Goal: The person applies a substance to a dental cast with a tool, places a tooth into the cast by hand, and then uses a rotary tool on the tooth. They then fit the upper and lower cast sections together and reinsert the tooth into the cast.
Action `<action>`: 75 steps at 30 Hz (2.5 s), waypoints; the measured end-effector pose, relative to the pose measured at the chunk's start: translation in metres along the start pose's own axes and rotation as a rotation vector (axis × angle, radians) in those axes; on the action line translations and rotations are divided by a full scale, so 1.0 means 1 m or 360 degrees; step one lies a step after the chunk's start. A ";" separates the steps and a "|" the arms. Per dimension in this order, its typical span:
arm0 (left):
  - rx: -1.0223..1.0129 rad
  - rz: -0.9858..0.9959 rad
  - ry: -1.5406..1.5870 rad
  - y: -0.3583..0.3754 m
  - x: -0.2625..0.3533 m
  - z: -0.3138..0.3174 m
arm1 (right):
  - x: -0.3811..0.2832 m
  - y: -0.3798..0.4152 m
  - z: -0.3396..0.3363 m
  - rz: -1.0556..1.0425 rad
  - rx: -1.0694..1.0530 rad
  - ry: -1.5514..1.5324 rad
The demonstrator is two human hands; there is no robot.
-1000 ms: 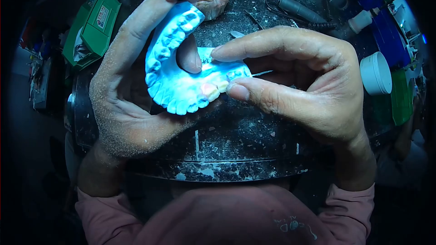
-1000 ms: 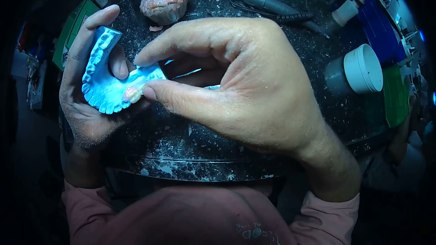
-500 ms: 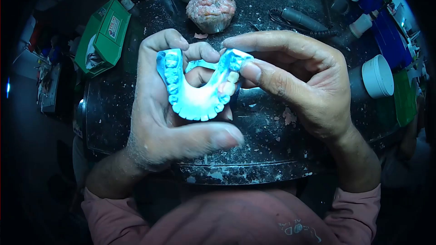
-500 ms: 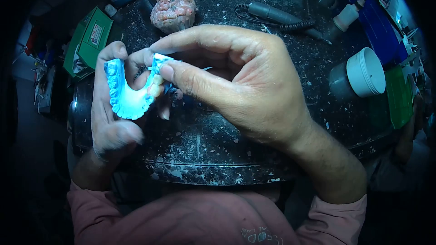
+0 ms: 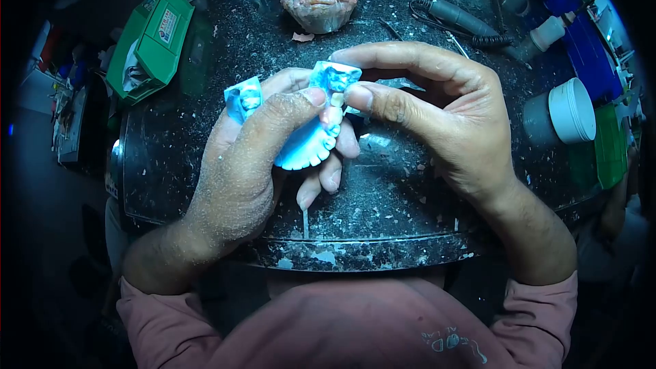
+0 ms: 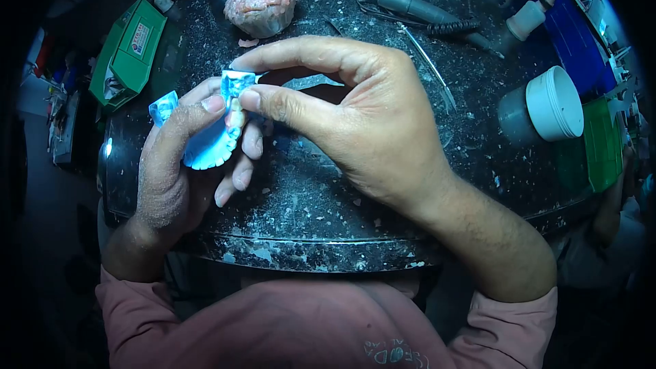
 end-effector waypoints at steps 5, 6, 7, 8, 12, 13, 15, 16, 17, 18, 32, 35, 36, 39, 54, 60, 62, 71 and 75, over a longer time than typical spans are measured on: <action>0.0026 0.0017 -0.0042 0.000 -0.001 0.000 | 0.007 0.001 -0.001 0.0114 0.0050 -0.0100; 0.0027 0.0016 -0.0055 0.000 -0.001 -0.001 | 0.008 0.001 -0.001 0.0123 0.0050 -0.0097; 0.0028 0.0012 -0.0052 0.000 -0.001 -0.001 | 0.007 0.001 -0.001 0.0085 0.0070 -0.0068; 0.0034 0.0008 -0.0060 0.000 -0.001 -0.001 | 0.007 0.002 -0.002 0.0049 0.0091 -0.0041; 0.0059 0.0000 -0.0100 0.000 -0.003 -0.003 | 0.005 0.006 0.001 -0.0046 0.0135 0.0005; 0.0059 -0.0004 -0.0100 0.001 -0.003 -0.002 | 0.002 0.007 0.000 -0.0146 0.0150 0.0096; 0.0062 -0.0019 -0.0068 0.002 -0.003 -0.001 | -0.002 0.008 0.002 -0.0245 0.0169 0.0189; 0.0060 -0.0022 -0.0070 0.002 -0.003 0.000 | -0.004 0.009 0.002 -0.0261 0.0196 0.0214; 0.0064 -0.0038 -0.0034 0.001 -0.004 0.000 | -0.005 0.010 0.001 -0.0277 0.0224 0.0240; 0.0069 -0.0056 0.0002 0.001 -0.006 0.000 | -0.004 0.010 0.001 -0.0274 0.0229 0.0239; 0.0135 -0.0167 0.0200 -0.003 0.006 -0.004 | -0.035 0.008 0.011 -0.0827 -0.0226 0.0414; -0.0001 -0.0074 0.0227 -0.001 0.008 0.002 | -0.029 0.005 0.008 -0.0595 -0.0083 0.0285; -0.0044 -0.0082 0.0347 0.000 0.006 0.001 | -0.025 0.004 0.004 -0.0505 -0.0020 0.0048; 0.0041 -0.0102 0.0398 -0.003 0.008 -0.001 | -0.020 -0.001 -0.003 -0.0384 0.0022 0.0063; 0.0033 0.0056 -0.0030 0.000 0.003 0.000 | 0.010 0.001 -0.001 0.0202 0.0028 -0.0229; 0.0040 0.0094 -0.0085 -0.001 -0.001 -0.001 | 0.009 0.003 -0.001 0.0124 0.0052 -0.0174; 0.0041 0.0120 -0.0146 -0.002 -0.001 -0.004 | 0.009 0.004 -0.001 0.0093 0.0079 -0.0109; 0.0126 0.0315 -0.0317 0.000 0.003 -0.003 | -0.001 0.009 -0.001 -0.0117 0.0145 0.0023; 0.0081 0.0145 0.0071 0.004 0.010 0.002 | -0.016 0.007 0.000 -0.0225 0.0238 -0.0063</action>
Point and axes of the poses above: each hand's wrist, its own y-axis away from the middle knuckle, its own z-axis out of the palm, x = y × z, the point moved 9 cm from there along -y, towards the middle knuckle, and after that the axes turned 15 degrees about x, right-handed, at the moved point
